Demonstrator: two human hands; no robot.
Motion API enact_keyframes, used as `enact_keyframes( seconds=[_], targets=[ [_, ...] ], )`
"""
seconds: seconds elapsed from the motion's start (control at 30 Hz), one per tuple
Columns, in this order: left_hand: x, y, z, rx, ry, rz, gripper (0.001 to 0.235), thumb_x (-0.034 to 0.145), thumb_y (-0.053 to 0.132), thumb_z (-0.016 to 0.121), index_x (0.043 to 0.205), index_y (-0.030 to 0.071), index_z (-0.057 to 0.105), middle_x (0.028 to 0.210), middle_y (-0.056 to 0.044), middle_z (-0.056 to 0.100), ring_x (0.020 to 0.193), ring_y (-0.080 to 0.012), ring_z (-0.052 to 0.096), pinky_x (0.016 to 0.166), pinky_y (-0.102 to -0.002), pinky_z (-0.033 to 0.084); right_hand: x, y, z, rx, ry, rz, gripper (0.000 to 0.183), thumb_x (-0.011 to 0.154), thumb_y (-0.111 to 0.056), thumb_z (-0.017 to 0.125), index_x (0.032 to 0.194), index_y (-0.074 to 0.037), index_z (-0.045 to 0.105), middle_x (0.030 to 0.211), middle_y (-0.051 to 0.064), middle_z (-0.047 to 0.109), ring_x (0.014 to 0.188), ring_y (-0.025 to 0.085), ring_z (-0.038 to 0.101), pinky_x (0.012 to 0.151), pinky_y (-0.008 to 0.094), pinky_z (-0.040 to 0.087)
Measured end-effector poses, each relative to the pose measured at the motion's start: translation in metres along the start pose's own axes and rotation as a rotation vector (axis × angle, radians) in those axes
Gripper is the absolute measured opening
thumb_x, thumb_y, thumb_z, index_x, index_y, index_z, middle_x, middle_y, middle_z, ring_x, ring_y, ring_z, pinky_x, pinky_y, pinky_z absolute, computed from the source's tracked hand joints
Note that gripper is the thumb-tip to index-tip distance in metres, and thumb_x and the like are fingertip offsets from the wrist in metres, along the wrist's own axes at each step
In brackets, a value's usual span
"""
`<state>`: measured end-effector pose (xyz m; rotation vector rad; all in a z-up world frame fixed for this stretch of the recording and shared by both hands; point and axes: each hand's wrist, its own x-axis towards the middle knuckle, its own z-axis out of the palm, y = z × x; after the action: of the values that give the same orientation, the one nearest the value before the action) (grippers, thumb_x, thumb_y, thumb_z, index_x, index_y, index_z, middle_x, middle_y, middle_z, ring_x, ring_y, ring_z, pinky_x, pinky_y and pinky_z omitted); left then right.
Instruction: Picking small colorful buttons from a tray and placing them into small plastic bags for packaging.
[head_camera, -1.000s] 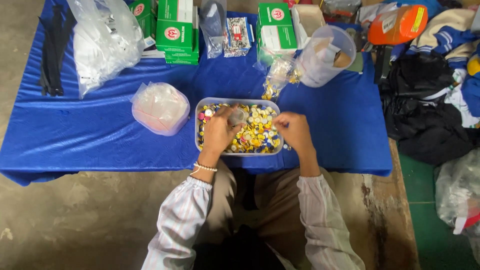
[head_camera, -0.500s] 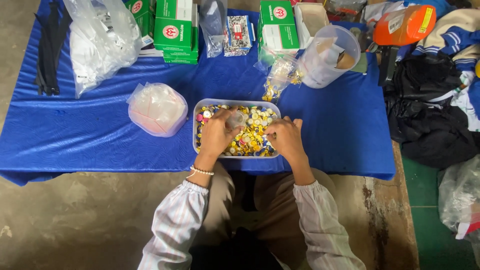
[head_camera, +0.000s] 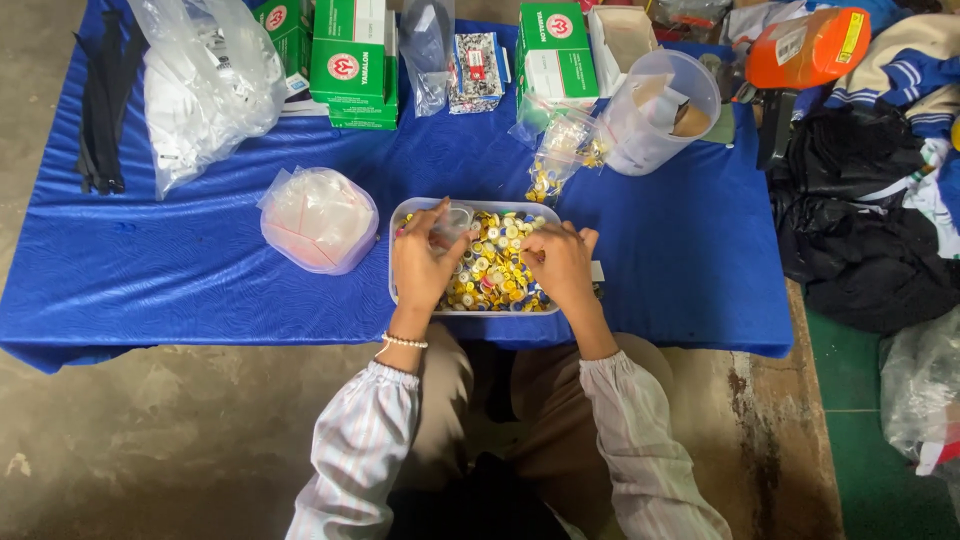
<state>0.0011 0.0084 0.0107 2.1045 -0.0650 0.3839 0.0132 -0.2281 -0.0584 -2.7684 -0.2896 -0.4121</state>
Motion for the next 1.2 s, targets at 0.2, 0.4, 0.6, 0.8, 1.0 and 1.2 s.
enact_keyframes(
  seconds=[0.2, 0.4, 0.6, 0.8, 1.0, 1.2],
  targets=[
    [0.001, -0.002, 0.006, -0.037, 0.117, 0.011, 0.052, 0.077, 0.034, 0.09, 0.115, 0.003, 0.075, 0.062, -0.006, 0.062, 0.061, -0.024, 0.067, 0.062, -0.035, 0.053, 0.017, -0.034, -0.003, 0.092, -0.191, -0.136, 0.017, 0.068, -0.017, 0.086, 0.076, -0.023, 0.072, 0.071, -0.005, 0.064, 0.083, 0.022, 0.061, 0.083, 0.042, 0.032],
    [0.0, -0.012, 0.003, -0.086, 0.202, -0.075, 0.047, 0.075, 0.037, 0.092, 0.109, 0.008, 0.077, 0.051, -0.006, 0.054, 0.053, -0.0229, 0.06, 0.054, -0.033, 0.048, 0.006, -0.003, 0.021, -0.015, -0.216, -0.121, 0.027, 0.071, -0.016, 0.081, 0.055, -0.027, 0.063, 0.057, -0.004, 0.056, 0.073, 0.024, 0.057, 0.08, 0.042, 0.029],
    [0.002, -0.008, -0.005, -0.137, 0.226, -0.018, 0.045, 0.078, 0.019, 0.092, 0.113, -0.003, 0.074, 0.085, -0.006, 0.066, 0.058, -0.0164, 0.064, 0.051, -0.03, 0.054, 0.041, -0.016, -0.018, 0.097, -0.22, -0.022, 0.013, 0.079, -0.016, 0.078, 0.077, -0.028, 0.074, 0.076, -0.003, 0.072, 0.085, 0.027, 0.07, 0.081, 0.042, 0.043],
    [0.002, -0.009, -0.003, -0.163, 0.213, -0.026, 0.049, 0.071, 0.017, 0.095, 0.111, -0.003, 0.074, 0.087, -0.01, 0.068, 0.057, -0.0194, 0.066, 0.049, -0.031, 0.053, 0.05, 0.005, 0.007, 0.116, -0.205, 0.215, 0.013, 0.082, -0.022, 0.076, 0.09, -0.033, 0.078, 0.082, -0.004, 0.076, 0.083, 0.033, 0.074, 0.077, 0.046, 0.059],
    [0.001, -0.008, -0.005, -0.142, 0.202, -0.027, 0.049, 0.069, 0.017, 0.095, 0.107, -0.005, 0.074, 0.079, -0.013, 0.068, 0.056, -0.0202, 0.065, 0.048, -0.031, 0.051, 0.04, -0.03, -0.001, 0.185, -0.339, -0.077, 0.025, 0.079, -0.009, 0.078, 0.102, -0.019, 0.075, 0.103, 0.009, 0.07, 0.102, 0.037, 0.069, 0.088, 0.05, 0.057],
    [0.002, -0.006, -0.005, -0.144, 0.196, -0.025, 0.049, 0.069, 0.017, 0.095, 0.106, -0.006, 0.074, 0.077, -0.013, 0.069, 0.056, -0.0211, 0.066, 0.047, -0.032, 0.052, 0.037, -0.016, -0.01, 0.083, -0.425, 0.023, 0.01, 0.082, -0.014, 0.078, 0.09, -0.019, 0.079, 0.096, 0.007, 0.073, 0.095, 0.035, 0.072, 0.083, 0.048, 0.059]
  ],
)
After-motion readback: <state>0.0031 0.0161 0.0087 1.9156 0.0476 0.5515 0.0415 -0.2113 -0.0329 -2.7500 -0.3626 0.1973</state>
